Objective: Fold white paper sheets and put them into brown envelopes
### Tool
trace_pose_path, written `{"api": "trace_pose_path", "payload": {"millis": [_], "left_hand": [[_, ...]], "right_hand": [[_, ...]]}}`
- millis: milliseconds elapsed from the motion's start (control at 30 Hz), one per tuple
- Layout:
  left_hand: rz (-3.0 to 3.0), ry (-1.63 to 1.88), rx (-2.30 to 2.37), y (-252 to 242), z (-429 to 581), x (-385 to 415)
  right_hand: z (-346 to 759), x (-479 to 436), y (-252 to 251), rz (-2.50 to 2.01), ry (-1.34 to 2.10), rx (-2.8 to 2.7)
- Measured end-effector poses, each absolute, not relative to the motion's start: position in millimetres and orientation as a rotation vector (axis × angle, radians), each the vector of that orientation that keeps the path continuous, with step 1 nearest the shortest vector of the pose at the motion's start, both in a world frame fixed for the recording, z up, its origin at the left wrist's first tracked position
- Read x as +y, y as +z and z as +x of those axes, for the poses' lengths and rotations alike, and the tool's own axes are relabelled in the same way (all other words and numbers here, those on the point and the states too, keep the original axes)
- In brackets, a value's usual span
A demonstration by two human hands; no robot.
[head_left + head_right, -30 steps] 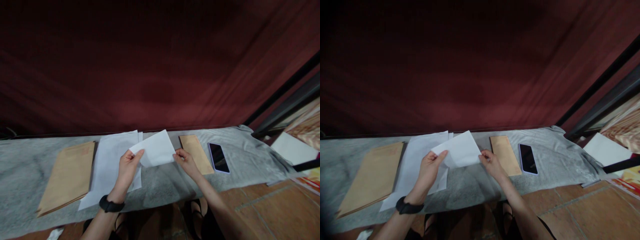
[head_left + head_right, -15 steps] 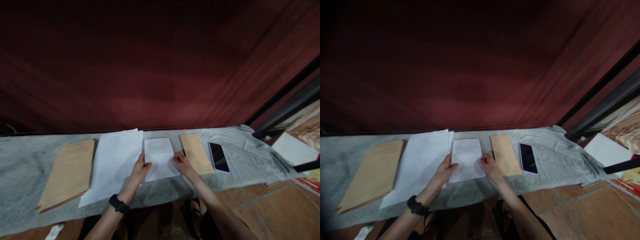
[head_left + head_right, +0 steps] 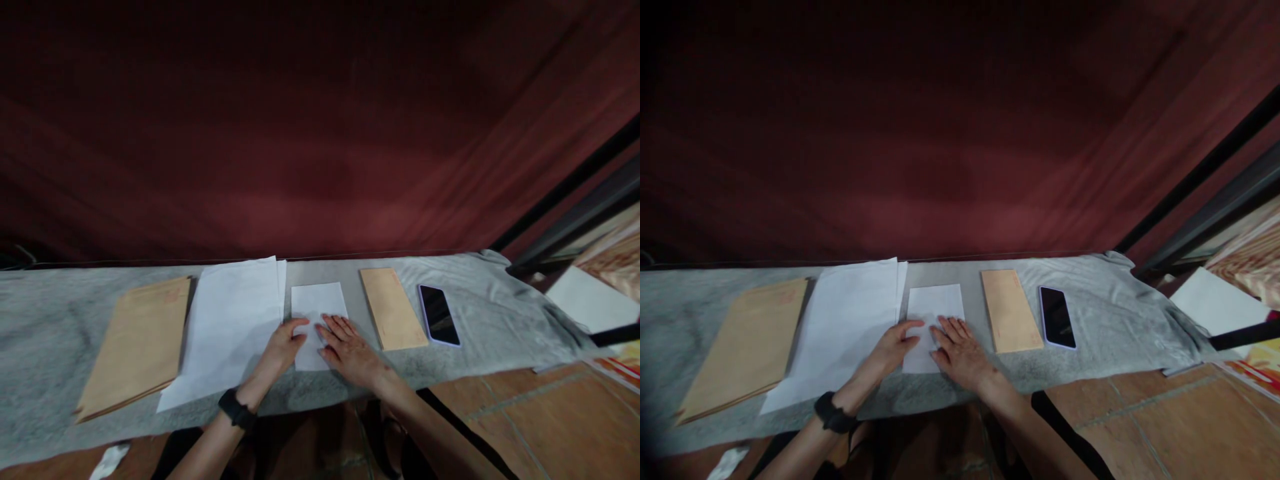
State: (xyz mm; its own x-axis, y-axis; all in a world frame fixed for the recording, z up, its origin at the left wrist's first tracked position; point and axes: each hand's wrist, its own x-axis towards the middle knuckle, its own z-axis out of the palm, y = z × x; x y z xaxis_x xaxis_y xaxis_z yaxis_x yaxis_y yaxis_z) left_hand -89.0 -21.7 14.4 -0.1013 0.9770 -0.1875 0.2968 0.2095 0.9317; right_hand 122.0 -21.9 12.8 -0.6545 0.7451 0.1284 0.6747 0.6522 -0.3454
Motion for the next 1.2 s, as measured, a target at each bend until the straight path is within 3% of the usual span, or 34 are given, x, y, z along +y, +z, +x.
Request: {"api": "trace_pose_path", "payload": {"millis": [467, 733, 967, 1200], "left_hand": [[0.996, 0.97, 1.489, 30, -93, -21], [1.801, 0.691, 2.08, 57, -86, -43], [2.387, 0.448, 1.435, 55, -73, -67], [2.328, 0.227, 1.531, 54, -88, -66]], "right_hand": [[156, -22, 29, -0.986, 0.628, -2.748], [162, -16, 31, -0.958, 0.605, -2.714], [165, -17, 43, -0.932, 0.62, -2.726], [165, -17, 43, -0.937, 0.609, -2.726]]}}
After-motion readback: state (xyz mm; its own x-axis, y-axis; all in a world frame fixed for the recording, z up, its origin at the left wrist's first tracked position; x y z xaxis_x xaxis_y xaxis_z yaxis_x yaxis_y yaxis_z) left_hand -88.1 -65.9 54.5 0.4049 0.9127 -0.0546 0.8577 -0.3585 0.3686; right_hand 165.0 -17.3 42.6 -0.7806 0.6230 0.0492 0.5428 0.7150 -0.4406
